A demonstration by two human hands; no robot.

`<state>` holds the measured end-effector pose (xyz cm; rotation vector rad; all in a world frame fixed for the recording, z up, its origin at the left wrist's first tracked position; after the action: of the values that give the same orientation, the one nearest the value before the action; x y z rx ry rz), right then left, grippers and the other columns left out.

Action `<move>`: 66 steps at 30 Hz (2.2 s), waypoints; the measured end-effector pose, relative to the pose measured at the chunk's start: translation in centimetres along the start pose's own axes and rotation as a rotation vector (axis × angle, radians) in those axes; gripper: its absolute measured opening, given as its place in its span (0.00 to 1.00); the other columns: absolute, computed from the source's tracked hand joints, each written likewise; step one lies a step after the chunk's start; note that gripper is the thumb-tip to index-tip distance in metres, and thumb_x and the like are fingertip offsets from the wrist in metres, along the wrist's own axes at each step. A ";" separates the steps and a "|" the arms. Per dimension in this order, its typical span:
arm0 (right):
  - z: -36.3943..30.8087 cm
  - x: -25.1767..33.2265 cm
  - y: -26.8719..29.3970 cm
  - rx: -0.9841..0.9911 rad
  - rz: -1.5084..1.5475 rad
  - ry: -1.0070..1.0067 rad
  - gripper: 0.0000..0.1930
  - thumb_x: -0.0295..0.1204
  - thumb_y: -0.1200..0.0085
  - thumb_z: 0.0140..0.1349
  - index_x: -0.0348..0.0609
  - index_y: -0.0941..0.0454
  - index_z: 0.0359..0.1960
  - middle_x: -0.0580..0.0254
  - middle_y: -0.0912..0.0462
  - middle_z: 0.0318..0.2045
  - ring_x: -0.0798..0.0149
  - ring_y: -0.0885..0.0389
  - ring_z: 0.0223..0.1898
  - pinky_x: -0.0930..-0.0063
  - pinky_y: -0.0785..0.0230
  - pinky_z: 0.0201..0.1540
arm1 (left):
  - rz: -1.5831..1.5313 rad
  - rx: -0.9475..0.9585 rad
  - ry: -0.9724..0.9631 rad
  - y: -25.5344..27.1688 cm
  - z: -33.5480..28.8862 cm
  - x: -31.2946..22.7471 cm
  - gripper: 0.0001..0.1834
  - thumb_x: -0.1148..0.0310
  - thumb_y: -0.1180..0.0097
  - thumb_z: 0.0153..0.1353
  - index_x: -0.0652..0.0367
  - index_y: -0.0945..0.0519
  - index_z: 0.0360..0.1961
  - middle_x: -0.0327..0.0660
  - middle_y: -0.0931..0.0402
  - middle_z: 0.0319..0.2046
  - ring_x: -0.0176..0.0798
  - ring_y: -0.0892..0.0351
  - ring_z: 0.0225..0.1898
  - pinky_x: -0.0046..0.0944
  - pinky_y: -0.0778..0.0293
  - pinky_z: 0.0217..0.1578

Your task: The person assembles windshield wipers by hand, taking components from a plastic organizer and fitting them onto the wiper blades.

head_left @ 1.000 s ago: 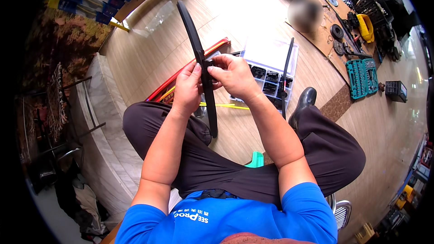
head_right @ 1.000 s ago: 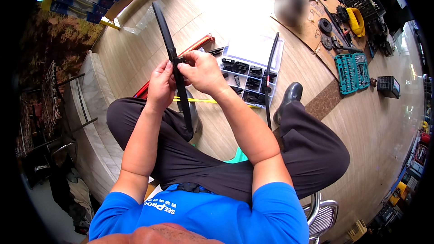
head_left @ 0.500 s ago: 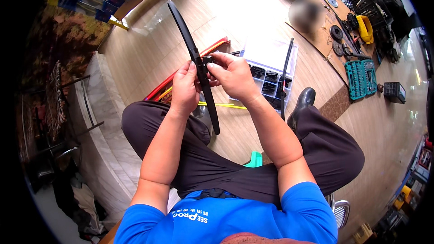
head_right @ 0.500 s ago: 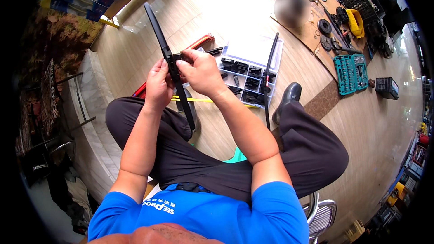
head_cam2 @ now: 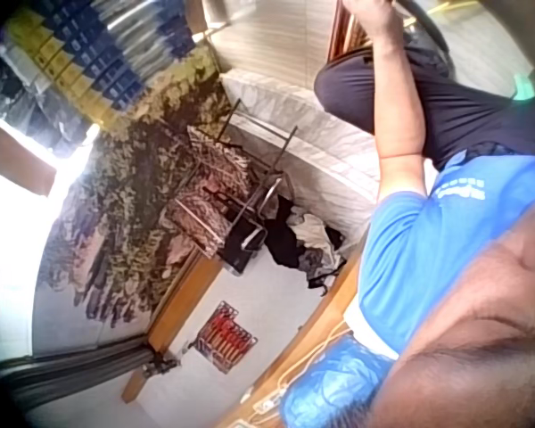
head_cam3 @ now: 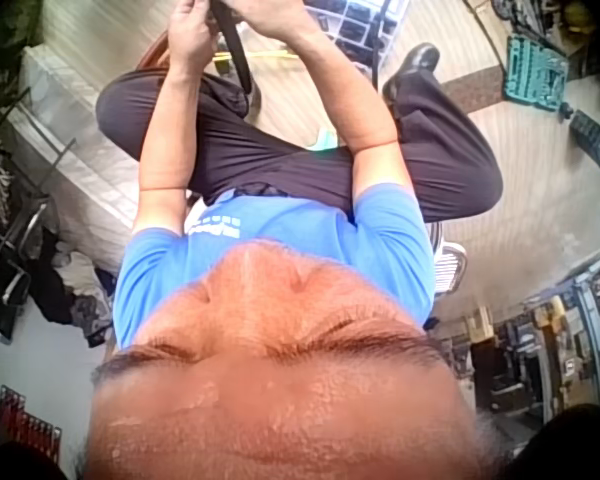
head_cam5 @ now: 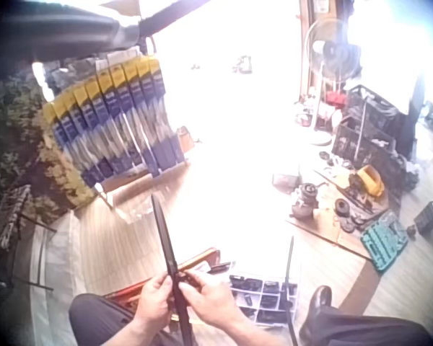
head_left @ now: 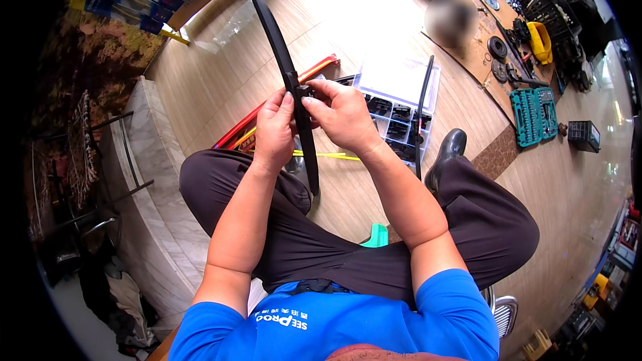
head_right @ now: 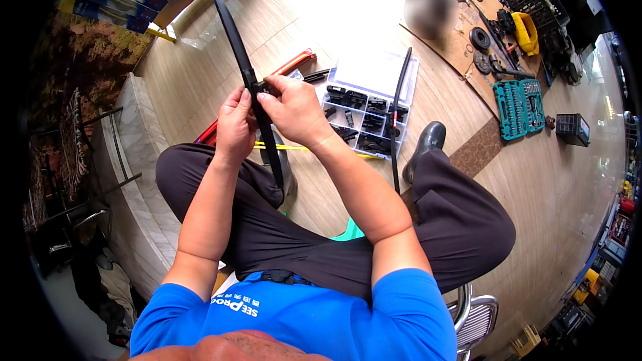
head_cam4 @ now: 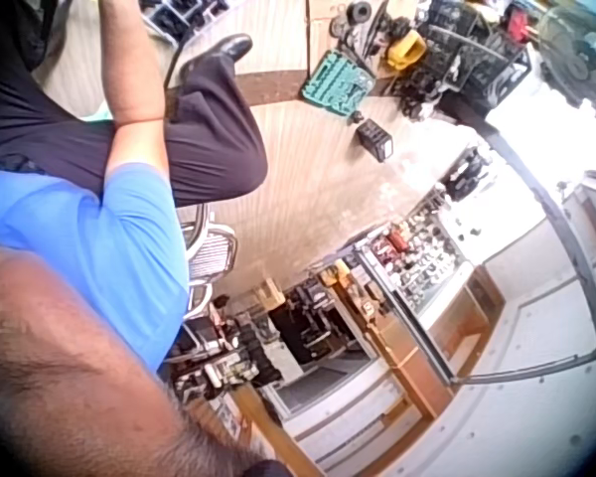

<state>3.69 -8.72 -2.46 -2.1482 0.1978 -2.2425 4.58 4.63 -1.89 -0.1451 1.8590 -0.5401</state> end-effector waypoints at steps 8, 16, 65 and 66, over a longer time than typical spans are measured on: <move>-0.1 0.8 -0.1 0.044 -0.056 -0.006 0.14 0.26 0.42 0.57 0.29 0.22 0.43 0.48 0.16 0.30 0.62 0.16 0.31 0.71 0.25 0.36 | 0.137 -0.009 -0.083 0.1 -0.1 0.2 0.16 0.65 0.59 0.72 0.64 0.28 0.53 0.42 0.21 0.42 0.34 0.19 0.40 0.35 0.19 0.41; -0.2 -0.8 -0.6 0.100 0.269 -0.184 0.19 0.29 0.35 0.54 0.30 0.21 0.45 0.58 0.16 0.33 0.69 0.19 0.34 0.75 0.25 0.40 | -0.043 0.069 -0.126 0.1 0.1 0.5 0.22 0.56 0.58 0.71 0.65 0.30 0.52 0.43 0.25 0.43 0.35 0.25 0.47 0.36 0.30 0.53; -1.9 2.6 -4.3 -0.040 -0.190 0.150 0.23 0.33 0.40 0.53 0.30 0.28 0.47 0.35 0.24 0.45 0.42 0.22 0.47 0.58 0.29 0.50 | 0.117 -0.044 -0.214 0.8 -0.9 -1.3 0.39 0.36 0.62 0.65 0.65 0.32 0.57 0.41 0.26 0.48 0.35 0.27 0.50 0.37 0.33 0.55; -1.9 3.0 -4.2 -0.027 -0.099 0.114 0.21 0.33 0.40 0.53 0.32 0.28 0.46 0.37 0.22 0.41 0.41 0.21 0.45 0.56 0.29 0.47 | 0.054 0.027 -0.189 0.5 -0.8 -1.5 0.39 0.37 0.60 0.64 0.65 0.32 0.57 0.42 0.27 0.49 0.36 0.27 0.51 0.38 0.33 0.56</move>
<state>1.94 -4.78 0.90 -2.0891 0.1283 -2.4319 4.42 5.86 -0.63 -0.1237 1.6666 -0.4971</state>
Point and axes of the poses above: each hand's wrist, its own z-axis towards the middle knuckle, its own y-axis out of the back of the hand, x = y × z, the point moved 4 cm from there along z, towards the middle knuckle
